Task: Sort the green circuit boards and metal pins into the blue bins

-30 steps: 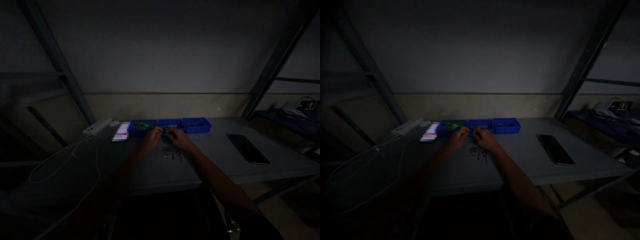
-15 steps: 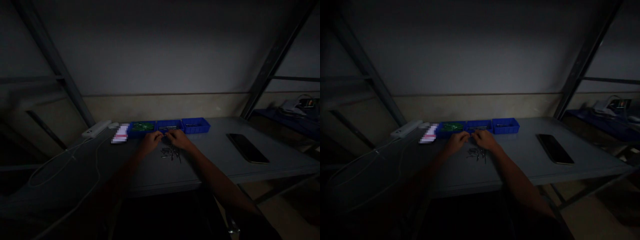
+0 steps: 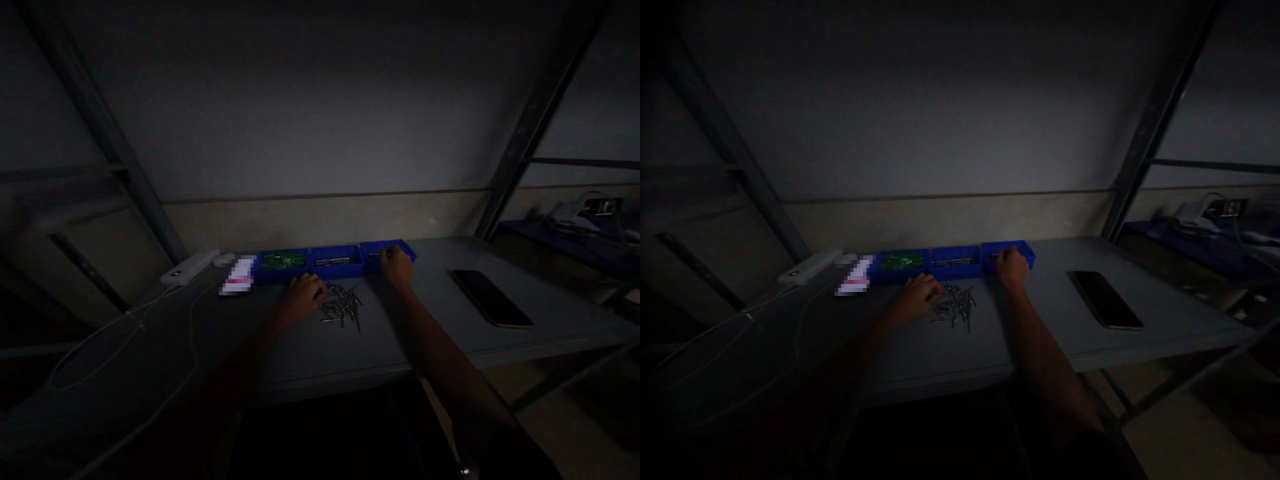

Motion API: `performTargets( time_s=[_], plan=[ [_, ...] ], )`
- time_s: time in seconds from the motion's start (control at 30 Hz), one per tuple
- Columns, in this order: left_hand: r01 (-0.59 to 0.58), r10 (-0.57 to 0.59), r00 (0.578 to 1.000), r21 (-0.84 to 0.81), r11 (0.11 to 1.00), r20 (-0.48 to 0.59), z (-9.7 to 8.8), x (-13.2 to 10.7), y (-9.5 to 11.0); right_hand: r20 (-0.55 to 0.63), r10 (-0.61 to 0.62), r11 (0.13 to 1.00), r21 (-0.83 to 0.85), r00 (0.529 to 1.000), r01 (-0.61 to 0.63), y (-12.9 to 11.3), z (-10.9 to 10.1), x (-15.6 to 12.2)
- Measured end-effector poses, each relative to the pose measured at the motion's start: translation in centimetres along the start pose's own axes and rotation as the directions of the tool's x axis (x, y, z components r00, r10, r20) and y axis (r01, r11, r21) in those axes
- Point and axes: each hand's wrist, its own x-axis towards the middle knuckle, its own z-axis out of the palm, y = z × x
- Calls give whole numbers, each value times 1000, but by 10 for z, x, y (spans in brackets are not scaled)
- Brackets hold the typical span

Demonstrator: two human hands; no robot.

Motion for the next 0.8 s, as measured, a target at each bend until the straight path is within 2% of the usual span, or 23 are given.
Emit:
performTargets(
  time_s=[0.13,0.23,0.3,0.37,0.43,0.5,0.67,0.8],
  plan=[
    [-71,74,996,59,996,-41,2,0,1,55,-40,999,22,998,39,-8,1,-8],
    [-47,46,993,-4,999,-106,7,3,-1,78,-224,972,95,971,217,-20,2,-18],
    [-20,1,986,-115,993,-165,8,6,-5,145,-416,903,184,898,388,-31,5,-29],
    [-1,-55,971,-234,972,-232,8,7,-10,244,-599,796,281,763,535,-40,9,-40],
    [11,-99,958,-313,950,-269,7,8,-13,308,-703,711,336,642,618,-47,12,-50],
    [18,-117,955,-342,940,-272,6,8,-14,328,-741,672,351,586,652,-49,15,-56],
    [-10,-88,957,-335,942,-278,6,7,-11,314,-750,661,357,582,660,-47,14,-56],
    [-61,-75,931,-356,933,-357,4,6,-9,315,-755,656,384,576,650,-47,16,-54]
  ],
)
